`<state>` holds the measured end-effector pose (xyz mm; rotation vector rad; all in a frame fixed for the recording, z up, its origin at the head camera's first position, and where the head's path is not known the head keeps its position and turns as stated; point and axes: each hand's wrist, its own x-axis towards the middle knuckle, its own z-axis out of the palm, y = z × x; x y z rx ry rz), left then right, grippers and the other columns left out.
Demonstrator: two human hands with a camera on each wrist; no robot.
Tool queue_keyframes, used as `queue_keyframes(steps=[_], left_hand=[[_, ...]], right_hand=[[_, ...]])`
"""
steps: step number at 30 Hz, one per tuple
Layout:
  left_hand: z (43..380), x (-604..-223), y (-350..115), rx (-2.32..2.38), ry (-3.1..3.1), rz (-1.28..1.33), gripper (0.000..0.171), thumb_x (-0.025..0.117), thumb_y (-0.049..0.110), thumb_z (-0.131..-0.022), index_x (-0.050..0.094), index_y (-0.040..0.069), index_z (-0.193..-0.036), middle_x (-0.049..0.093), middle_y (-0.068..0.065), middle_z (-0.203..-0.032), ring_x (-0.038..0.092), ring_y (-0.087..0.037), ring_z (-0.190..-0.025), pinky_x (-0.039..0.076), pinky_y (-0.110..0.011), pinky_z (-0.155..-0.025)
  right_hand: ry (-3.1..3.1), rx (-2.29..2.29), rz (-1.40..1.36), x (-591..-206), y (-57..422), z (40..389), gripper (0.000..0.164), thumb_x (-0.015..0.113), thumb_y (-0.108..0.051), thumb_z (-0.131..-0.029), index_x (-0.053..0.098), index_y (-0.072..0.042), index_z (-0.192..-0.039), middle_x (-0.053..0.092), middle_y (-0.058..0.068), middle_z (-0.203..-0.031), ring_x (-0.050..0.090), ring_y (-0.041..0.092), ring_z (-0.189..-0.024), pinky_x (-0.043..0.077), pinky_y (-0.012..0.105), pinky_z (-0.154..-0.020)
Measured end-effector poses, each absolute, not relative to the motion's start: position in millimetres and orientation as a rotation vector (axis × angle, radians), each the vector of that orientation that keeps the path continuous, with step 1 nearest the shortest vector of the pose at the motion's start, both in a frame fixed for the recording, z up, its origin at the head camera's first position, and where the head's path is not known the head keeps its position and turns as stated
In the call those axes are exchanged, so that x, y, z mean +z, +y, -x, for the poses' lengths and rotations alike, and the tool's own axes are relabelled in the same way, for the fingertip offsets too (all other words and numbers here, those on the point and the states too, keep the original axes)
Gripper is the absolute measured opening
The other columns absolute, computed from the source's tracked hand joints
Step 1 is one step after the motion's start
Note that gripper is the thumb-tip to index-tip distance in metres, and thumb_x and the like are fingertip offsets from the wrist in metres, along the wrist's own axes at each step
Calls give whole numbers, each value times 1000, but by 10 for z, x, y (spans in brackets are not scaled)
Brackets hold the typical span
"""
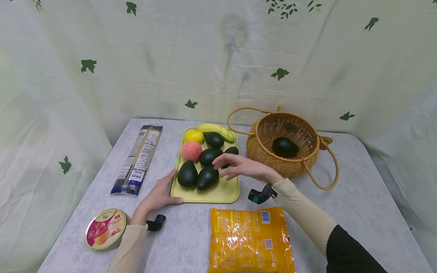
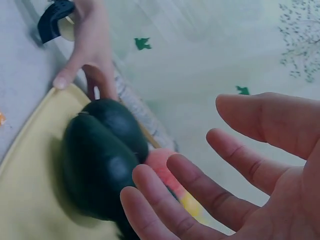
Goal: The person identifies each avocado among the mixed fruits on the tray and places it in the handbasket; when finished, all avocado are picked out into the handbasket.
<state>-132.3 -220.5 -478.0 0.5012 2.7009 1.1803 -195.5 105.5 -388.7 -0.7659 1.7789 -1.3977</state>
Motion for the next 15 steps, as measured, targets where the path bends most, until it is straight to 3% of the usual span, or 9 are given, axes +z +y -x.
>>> queue_keyframes(steps=[7,15], left_hand=[[1321,-4795,-2216,1182,2702,-500,104,85,22,-71,21,-14,-145,22,-32,-149,22,-47,-136,18,-57,-110],[1323,-4799,-2214,1186,2701,-499,104,85,23,-71,21,-14,-145,22,-31,-150,21,-47,-136,17,-58,-110]], right_hand=[[1885,-1292,819,-4089,948,1914,48,56,-19,-98,41,-9,-142,39,15,-141,49,31,-117,47,44,-94],[2102,-1146,875,-4211,777,1892,52,64,-24,-93,45,-16,-142,32,11,-142,39,22,-124,45,29,-95]])
